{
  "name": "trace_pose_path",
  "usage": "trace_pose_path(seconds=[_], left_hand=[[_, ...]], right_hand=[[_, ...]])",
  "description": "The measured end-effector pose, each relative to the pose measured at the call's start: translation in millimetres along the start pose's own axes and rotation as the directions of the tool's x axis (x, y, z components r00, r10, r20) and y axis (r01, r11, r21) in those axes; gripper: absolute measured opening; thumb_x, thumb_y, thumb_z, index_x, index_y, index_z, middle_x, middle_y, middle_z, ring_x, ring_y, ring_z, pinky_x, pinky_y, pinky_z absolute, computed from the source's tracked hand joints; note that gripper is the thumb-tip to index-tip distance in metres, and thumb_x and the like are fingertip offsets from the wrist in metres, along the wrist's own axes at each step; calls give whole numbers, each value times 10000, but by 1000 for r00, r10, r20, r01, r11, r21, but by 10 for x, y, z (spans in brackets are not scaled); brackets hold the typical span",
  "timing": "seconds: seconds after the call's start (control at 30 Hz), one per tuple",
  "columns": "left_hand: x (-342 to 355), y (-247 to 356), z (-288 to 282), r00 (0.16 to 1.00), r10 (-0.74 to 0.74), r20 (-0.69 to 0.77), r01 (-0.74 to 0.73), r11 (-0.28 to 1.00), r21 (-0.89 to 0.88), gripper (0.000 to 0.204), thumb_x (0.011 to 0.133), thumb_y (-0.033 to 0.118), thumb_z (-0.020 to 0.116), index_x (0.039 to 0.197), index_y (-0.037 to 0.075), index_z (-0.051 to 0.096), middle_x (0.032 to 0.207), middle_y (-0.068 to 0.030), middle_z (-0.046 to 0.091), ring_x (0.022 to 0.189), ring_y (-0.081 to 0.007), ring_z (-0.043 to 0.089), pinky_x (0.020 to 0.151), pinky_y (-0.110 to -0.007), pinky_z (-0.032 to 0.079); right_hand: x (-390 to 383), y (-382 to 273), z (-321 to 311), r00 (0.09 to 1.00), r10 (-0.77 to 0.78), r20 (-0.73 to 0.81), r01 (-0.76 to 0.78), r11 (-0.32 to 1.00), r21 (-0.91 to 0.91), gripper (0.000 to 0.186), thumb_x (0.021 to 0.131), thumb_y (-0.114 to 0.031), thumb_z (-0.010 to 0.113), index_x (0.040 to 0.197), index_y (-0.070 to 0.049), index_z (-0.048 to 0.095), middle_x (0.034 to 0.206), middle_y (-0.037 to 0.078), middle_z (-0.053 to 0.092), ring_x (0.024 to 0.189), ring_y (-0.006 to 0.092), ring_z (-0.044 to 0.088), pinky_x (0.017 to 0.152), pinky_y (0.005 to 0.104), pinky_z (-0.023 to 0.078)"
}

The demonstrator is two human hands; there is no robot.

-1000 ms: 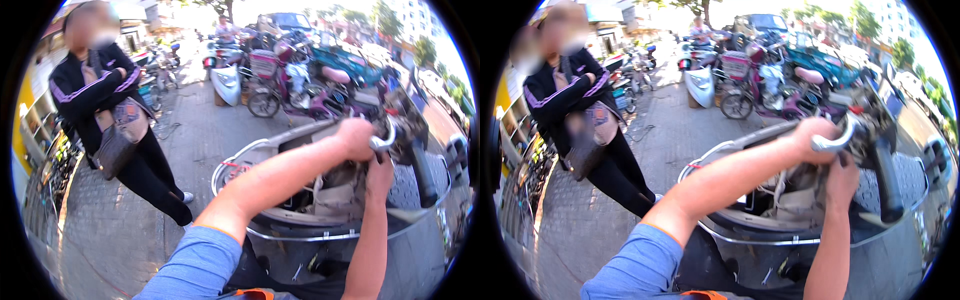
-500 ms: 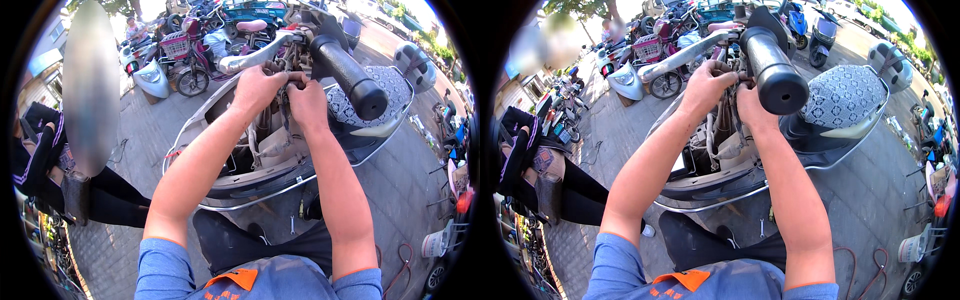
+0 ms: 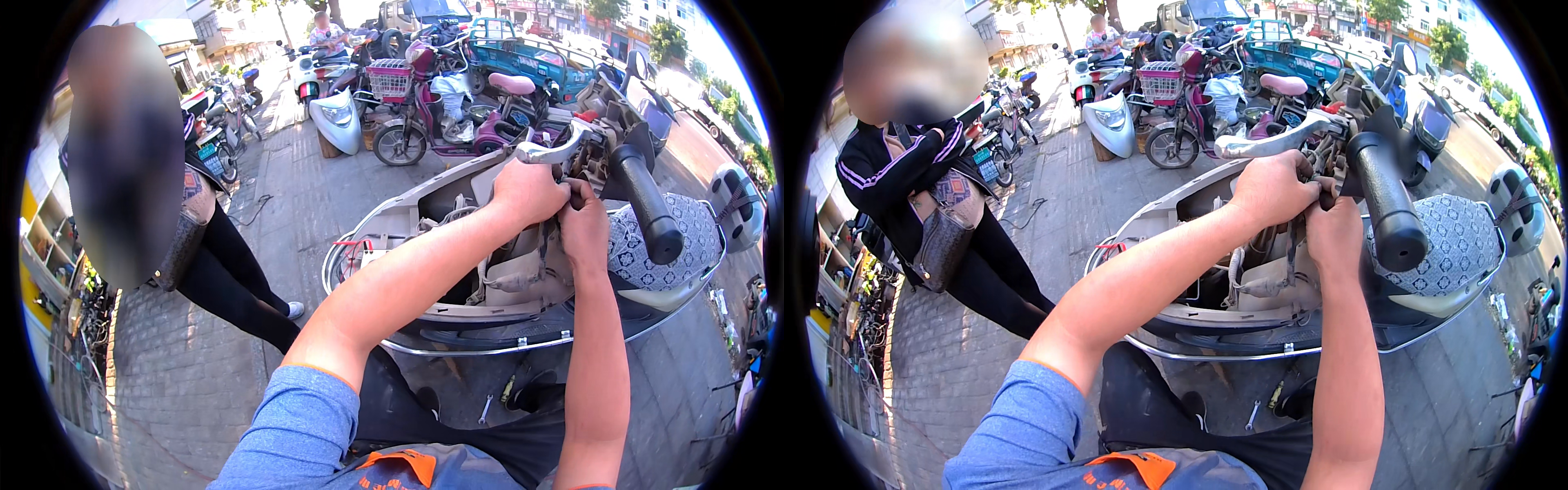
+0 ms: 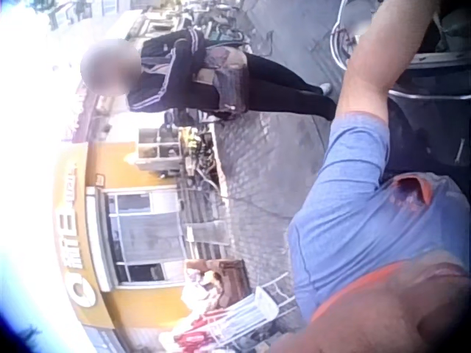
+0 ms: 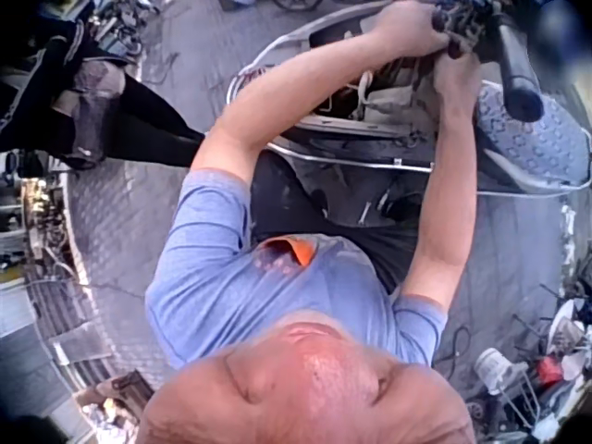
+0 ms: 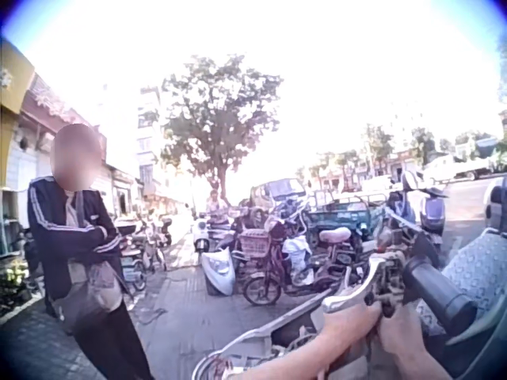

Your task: The person works on the wiring harness of a motorcycle by cutting wires with scissors and applying electrical tape to the connections.

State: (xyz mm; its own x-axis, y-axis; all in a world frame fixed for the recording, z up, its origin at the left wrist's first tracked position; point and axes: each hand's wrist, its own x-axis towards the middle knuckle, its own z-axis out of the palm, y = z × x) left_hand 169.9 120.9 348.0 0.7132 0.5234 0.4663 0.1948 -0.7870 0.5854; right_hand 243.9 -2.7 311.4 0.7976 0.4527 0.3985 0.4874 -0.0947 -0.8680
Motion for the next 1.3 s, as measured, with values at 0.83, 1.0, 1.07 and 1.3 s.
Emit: trace_pose_path(seconds=[0.83, 1.0, 1.07, 1.3], left_hand=[[459, -226, -236, 864, 466, 192, -483, 874, 55, 325, 954, 189, 666, 1205, 85, 844, 1135, -208, 821, 1073, -393, 780, 1005, -460, 604], [394, -197, -244, 866, 465, 183, -480, 876, 49, 300, 985, 166, 655, 1198, 46, 829, 1162, -211, 809, 1108, -395, 770, 1016, -467, 594], [407, -223, -242, 865, 472, 169, -487, 871, 65, 287, 999, 176, 662, 1200, 54, 826, 1157, -209, 806, 1104, -384, 771, 1009, -461, 592], [352, -230, -184, 925, 338, 174, -333, 941, -55, 265, 1008, 175, 687, 1211, 73, 824, 1156, -188, 809, 1095, -351, 769, 1011, -436, 582]], right_hand=[[-18, -96, 15, 992, -45, -115, 22, 982, -189, 312, 957, -341, 758, 1096, -77, 849, 980, 130, 845, 946, 297, 815, 887, 397, 612], [83, -6, 83, 987, -85, -134, 44, 959, -280, 347, 925, -428, 769, 1006, -107, 874, 916, 162, 826, 947, 368, 805, 875, 446, 617], [132, 15, 90, 991, -61, -118, 23, 953, -303, 342, 918, -430, 765, 999, -117, 878, 908, 179, 819, 943, 381, 803, 874, 455, 618], [106, 49, 114, 978, -104, -178, 41, 944, -327, 315, 912, -402, 750, 985, -123, 878, 881, 201, 807, 906, 397, 800, 838, 476, 614]])
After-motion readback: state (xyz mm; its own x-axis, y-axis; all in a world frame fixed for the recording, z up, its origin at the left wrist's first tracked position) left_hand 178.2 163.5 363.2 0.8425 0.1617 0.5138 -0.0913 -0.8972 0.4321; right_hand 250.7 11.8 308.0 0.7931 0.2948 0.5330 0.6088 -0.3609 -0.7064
